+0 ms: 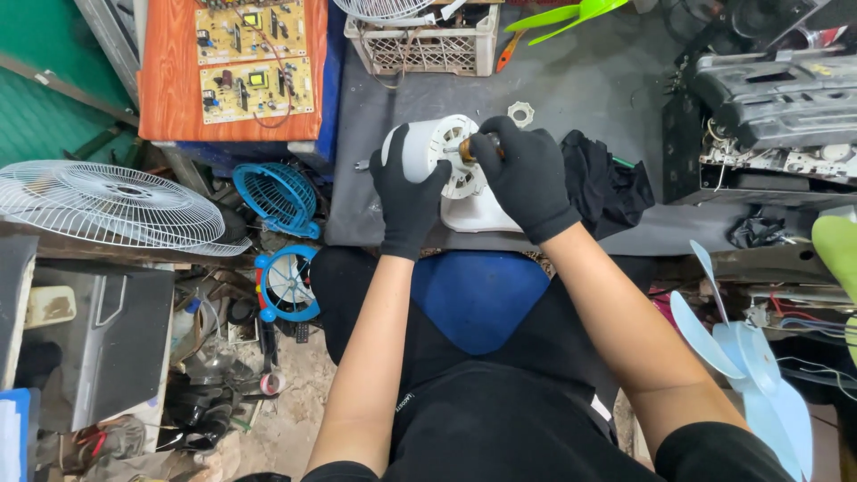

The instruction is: The person is repairing a fan motor by using a screwdriver to secure or remove parts of the housing.

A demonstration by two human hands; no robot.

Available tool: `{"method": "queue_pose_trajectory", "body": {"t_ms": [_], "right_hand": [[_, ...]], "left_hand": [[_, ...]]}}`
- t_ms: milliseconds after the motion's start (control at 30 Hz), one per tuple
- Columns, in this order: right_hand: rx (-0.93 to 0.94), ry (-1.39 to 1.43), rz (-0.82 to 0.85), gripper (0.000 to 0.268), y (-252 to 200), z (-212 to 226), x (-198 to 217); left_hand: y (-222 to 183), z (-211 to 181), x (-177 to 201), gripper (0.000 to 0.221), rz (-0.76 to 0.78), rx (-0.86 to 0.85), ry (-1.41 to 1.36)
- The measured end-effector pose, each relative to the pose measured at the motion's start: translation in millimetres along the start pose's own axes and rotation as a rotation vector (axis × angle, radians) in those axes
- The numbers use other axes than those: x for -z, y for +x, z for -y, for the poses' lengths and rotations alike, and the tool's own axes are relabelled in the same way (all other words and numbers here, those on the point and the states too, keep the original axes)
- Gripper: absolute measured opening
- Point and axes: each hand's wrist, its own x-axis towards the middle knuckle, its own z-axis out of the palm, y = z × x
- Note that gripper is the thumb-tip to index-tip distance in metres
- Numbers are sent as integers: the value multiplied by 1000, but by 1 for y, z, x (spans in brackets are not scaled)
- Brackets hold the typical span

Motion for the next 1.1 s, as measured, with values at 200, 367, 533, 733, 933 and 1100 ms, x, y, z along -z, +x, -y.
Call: {"method": "queue_pose_trajectory", "body": {"t_ms": [200,367,533,733,933,1100], "right_hand": [[49,135,182,29,7,19,40],[-43,151,321,27,10,23,48],[-197,104,270,31,2,8,25],[26,154,201,41,2,26,40],[-7,159,262,49,-4,17,28],[-198,-24,175,32,-2,5,18]], "left_hand": [[0,-5,0,82,2,29,33],[-1,-8,0,82,4,18,25],[-6,-9,4,81,22,16,29],[-5,-6,5,81,13,9,49],[-3,-3,2,81,4,-3,67],[-2,-6,3,82,-10,-6,89]]}}
